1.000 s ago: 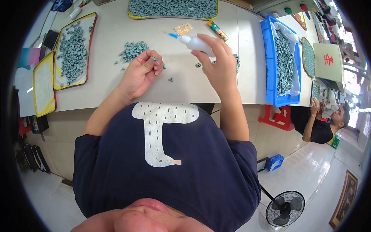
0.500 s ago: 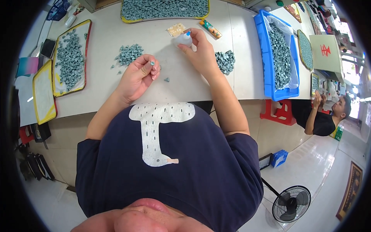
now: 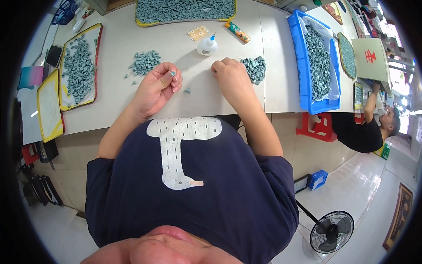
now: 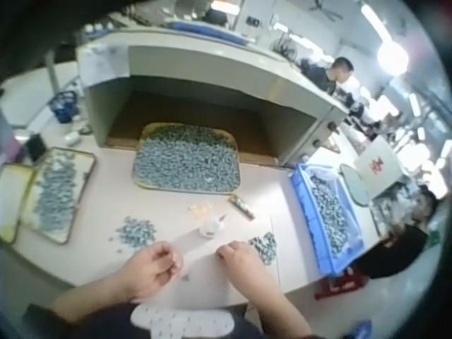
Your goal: Applying glue to small green plastic parts and assembling them into larger components.
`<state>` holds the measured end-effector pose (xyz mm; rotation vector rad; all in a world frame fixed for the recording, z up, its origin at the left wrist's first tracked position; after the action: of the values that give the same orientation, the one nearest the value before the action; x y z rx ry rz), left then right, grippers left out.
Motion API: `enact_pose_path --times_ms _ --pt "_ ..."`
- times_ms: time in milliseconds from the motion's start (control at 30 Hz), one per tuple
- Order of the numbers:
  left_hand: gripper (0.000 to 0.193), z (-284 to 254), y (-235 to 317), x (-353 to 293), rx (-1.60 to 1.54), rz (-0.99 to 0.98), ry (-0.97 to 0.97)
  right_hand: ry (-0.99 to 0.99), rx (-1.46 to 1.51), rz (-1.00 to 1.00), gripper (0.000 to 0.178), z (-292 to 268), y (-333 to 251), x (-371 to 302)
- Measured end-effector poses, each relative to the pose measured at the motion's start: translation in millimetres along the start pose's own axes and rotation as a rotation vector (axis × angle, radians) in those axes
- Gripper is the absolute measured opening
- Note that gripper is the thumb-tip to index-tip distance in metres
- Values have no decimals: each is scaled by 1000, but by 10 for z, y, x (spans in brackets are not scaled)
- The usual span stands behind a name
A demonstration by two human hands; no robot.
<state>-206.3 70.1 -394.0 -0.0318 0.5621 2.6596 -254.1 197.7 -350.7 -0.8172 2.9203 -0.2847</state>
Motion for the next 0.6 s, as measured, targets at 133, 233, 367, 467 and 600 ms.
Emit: enact_pose_path --times_ms 133,233,367,467,600 --pt "7 69 7 0 -79 4 -78 8 165 37 17 -15 -68 15" --pt "7 95 5 21 -96 15 -83 17 390 77 16 -111 -184 30" --pt "7 70 33 38 -118 31 -88 229 546 50 16 -329 -334 53" --pt "7 73 51 39 -107 41 -63 371 734 34 15 -279 -327 26" --pt "7 -12 115 10 -91 59 -17 289 709 3 16 -248 -496 75"
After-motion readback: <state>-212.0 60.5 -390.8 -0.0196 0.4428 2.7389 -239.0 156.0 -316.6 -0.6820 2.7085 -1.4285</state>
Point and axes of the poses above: each hand's wrist, its own x-axis towards the middle knuckle, its own z-axis out of the palm, y = z × x, the point moved 10 cm from there along x, towards the middle knuckle, and after that the axes turned 8 degrees about -x, right-handed, at the moved point
